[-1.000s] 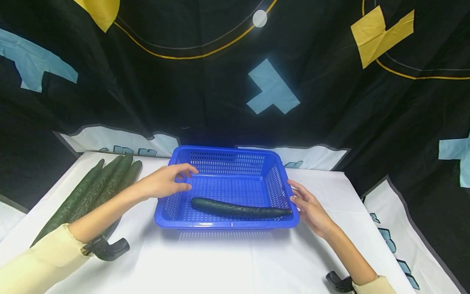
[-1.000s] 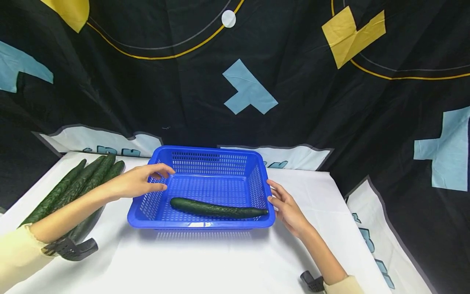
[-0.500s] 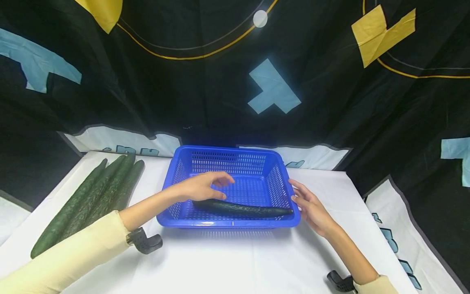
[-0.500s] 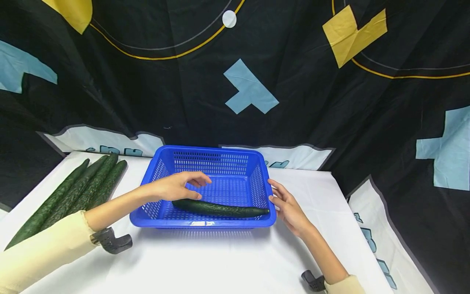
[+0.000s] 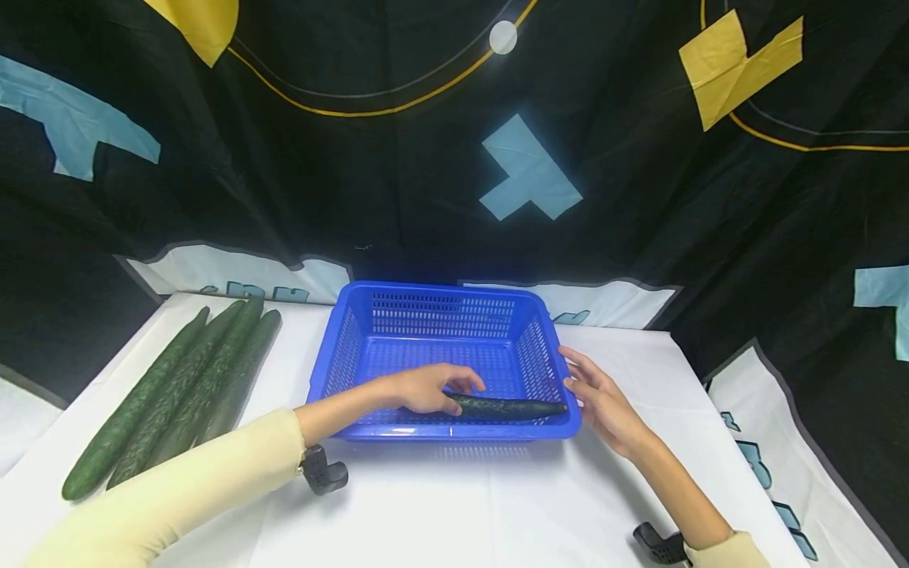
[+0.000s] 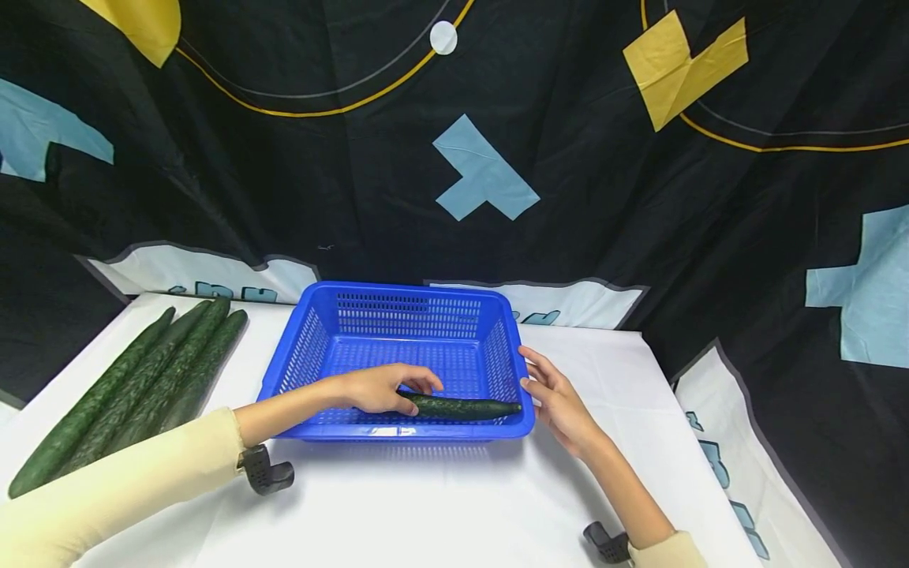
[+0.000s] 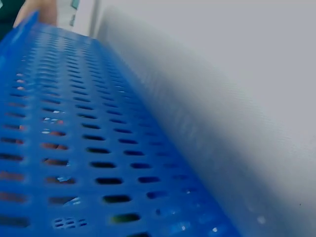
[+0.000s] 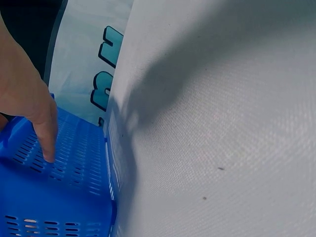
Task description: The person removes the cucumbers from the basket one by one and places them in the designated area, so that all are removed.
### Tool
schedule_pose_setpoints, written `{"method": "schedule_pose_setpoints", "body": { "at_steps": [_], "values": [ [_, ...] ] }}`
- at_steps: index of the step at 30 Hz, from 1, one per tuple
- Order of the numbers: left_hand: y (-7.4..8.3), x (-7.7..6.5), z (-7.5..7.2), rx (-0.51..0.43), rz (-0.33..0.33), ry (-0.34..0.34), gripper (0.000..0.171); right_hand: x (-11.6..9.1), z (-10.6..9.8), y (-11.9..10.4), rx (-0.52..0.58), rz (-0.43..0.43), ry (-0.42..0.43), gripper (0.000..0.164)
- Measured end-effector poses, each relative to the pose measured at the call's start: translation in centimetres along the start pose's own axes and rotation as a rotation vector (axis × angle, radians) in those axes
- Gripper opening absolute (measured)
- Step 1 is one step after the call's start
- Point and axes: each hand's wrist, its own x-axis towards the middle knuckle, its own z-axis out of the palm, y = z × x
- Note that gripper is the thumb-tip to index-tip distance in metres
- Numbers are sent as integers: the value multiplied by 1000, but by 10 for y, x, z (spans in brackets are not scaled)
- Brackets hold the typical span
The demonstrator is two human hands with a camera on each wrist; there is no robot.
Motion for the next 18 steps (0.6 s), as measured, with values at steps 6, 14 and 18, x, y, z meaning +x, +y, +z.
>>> {"method": "schedule_pose_setpoints", "body": {
  "at_steps": [6,14,18],
  "values": [
    [-6,11,4,80,-12,-52,50,0,0,0,1,7,3,60],
    [-5,11,-1,116,-4,-54,51,0,-1,0,2,-8,-2,61],
    [-3,7,-8,45,18,5,50,0,-1,0,1,-4,-3,61]
  ]
}}
